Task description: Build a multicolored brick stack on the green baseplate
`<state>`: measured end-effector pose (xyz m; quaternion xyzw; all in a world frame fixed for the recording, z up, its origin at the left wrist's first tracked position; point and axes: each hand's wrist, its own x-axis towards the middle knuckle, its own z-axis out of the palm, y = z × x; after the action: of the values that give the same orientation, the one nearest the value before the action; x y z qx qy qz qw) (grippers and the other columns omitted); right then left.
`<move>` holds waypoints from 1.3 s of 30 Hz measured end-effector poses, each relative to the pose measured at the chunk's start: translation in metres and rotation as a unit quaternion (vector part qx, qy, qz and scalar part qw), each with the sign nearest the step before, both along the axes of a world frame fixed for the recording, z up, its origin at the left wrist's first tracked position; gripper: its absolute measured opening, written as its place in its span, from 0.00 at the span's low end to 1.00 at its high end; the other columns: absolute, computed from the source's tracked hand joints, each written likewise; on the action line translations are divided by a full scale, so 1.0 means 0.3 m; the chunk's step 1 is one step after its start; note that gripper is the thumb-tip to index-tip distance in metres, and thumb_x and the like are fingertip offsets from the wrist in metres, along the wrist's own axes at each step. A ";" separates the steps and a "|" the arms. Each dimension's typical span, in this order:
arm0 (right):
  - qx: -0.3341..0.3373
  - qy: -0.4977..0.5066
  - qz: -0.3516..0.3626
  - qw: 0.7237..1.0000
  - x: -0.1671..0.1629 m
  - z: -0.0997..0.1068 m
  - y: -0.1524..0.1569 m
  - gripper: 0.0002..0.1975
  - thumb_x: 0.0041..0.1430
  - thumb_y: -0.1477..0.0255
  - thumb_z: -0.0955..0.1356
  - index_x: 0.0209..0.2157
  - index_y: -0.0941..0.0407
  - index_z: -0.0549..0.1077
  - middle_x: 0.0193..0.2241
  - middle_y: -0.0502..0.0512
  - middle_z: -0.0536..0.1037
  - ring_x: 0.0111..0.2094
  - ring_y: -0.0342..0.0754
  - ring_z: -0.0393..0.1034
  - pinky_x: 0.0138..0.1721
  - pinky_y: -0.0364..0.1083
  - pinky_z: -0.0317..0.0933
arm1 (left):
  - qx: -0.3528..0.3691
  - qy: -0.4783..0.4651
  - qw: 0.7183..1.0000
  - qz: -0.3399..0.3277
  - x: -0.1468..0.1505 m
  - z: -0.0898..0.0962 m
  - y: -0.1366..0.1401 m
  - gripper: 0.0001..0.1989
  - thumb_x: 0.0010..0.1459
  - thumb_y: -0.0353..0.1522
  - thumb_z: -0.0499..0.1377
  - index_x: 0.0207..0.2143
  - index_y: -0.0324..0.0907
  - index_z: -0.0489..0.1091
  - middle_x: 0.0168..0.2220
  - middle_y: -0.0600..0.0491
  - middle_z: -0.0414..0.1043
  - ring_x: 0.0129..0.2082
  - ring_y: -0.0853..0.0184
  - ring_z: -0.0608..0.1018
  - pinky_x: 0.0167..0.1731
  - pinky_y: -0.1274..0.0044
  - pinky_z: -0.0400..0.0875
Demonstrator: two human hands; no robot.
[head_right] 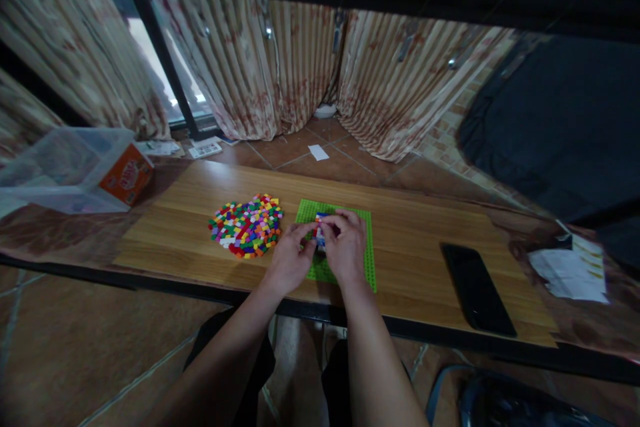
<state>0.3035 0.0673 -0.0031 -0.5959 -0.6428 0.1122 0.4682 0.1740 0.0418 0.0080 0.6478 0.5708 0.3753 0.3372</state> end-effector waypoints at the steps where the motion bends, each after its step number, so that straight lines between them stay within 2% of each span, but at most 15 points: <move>1: 0.000 0.007 0.000 1.000 0.001 -0.001 0.000 0.08 0.57 0.66 0.68 0.31 0.51 0.79 0.42 0.58 0.74 0.48 0.56 0.67 0.52 0.59 0.58 | 0.002 -0.001 1.000 0.001 0.000 -0.002 0.000 0.20 0.58 0.25 0.54 0.52 0.44 0.71 0.47 0.47 0.71 0.46 0.62 0.75 0.48 0.69 0.73; 7: -0.007 0.046 -0.012 0.999 0.009 -0.006 0.004 0.09 0.58 0.66 0.67 0.34 0.52 0.79 0.41 0.58 0.75 0.46 0.54 0.68 0.52 0.58 0.59 | 0.008 0.001 1.000 0.001 0.000 -0.008 0.001 0.20 0.58 0.25 0.54 0.53 0.42 0.70 0.48 0.45 0.70 0.44 0.62 0.76 0.47 0.69 0.73; 12: -0.012 0.021 -0.021 0.999 0.001 -0.009 0.014 0.09 0.56 0.65 0.68 0.35 0.53 0.78 0.40 0.59 0.76 0.46 0.55 0.68 0.51 0.58 0.59 | 0.005 0.012 1.000 0.002 0.002 0.004 -0.004 0.20 0.58 0.25 0.53 0.53 0.43 0.70 0.47 0.46 0.71 0.44 0.62 0.76 0.49 0.69 0.72; 16: -0.012 0.004 -0.022 1.000 -0.002 -0.013 0.022 0.09 0.54 0.66 0.69 0.35 0.54 0.77 0.38 0.59 0.76 0.45 0.55 0.68 0.50 0.58 0.60 | 0.011 0.012 1.000 0.002 0.002 0.006 -0.008 0.20 0.58 0.25 0.53 0.53 0.42 0.70 0.47 0.46 0.71 0.45 0.63 0.76 0.51 0.70 0.71; 25: -0.008 0.038 -0.026 0.999 -0.004 -0.021 0.031 0.07 0.53 0.66 0.69 0.32 0.53 0.77 0.36 0.57 0.76 0.44 0.55 0.69 0.51 0.58 0.60 | 0.011 0.012 1.000 0.001 0.001 0.000 -0.008 0.21 0.58 0.25 0.53 0.53 0.43 0.70 0.47 0.46 0.71 0.44 0.62 0.76 0.49 0.70 0.72; 39: -0.021 0.045 -0.007 0.999 -0.007 -0.015 0.034 0.05 0.51 0.68 0.69 0.31 0.51 0.77 0.34 0.55 0.78 0.41 0.54 0.70 0.50 0.59 0.61 | 0.025 0.025 0.999 0.002 0.001 -0.002 -0.011 0.21 0.59 0.25 0.53 0.54 0.42 0.69 0.48 0.45 0.72 0.48 0.61 0.76 0.53 0.68 0.70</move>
<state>0.3015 0.0775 -0.0076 -0.6041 -0.6144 0.1497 0.4849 0.1743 0.0384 0.0075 0.6643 0.5708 0.3732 0.3059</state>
